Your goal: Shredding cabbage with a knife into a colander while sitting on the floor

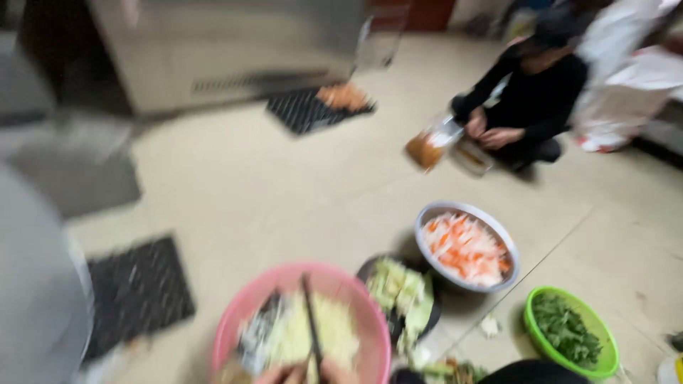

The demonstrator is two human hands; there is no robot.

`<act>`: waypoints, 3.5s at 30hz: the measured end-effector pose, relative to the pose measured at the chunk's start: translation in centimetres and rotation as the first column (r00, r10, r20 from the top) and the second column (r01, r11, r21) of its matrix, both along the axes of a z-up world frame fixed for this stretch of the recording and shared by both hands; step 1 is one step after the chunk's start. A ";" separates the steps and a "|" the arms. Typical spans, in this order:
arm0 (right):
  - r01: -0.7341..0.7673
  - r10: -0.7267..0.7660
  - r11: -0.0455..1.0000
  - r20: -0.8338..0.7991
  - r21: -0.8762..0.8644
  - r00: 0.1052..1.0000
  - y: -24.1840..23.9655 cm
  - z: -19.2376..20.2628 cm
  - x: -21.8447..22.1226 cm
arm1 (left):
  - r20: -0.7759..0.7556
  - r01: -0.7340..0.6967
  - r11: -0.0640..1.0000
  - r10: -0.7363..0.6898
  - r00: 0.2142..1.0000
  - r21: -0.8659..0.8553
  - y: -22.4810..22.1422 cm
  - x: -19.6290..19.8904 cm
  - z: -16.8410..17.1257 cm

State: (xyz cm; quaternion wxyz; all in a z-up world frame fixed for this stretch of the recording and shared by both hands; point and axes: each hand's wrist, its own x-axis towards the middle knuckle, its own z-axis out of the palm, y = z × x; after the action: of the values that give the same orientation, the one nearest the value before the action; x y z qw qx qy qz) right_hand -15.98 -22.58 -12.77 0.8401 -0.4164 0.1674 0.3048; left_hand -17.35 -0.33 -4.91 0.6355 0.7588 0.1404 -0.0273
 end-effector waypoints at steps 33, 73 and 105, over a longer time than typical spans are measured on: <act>-0.048 0.282 0.796 0.300 -0.604 0.911 7.7 33.1 -11.4 | -0.346 -0.538 0.511 0.426 0.836 -0.670 -1.7 -7.8 23.6; 0.049 0.125 0.817 0.260 -0.574 0.957 7.4 35.1 -11.4 | -0.289 -0.319 0.686 0.164 0.943 -0.654 -1.6 -8.8 26.4; -0.074 0.226 0.779 0.168 -0.623 0.960 7.6 35.7 -11.3 | -0.387 -0.558 0.564 0.402 0.830 -0.609 -1.8 -8.2 25.9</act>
State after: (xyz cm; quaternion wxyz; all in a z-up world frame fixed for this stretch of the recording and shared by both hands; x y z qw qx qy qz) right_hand -27.24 -14.96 22.89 0.6468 -0.7100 0.1230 0.2497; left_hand -25.58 -2.15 20.96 0.8384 0.3849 0.3856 0.0187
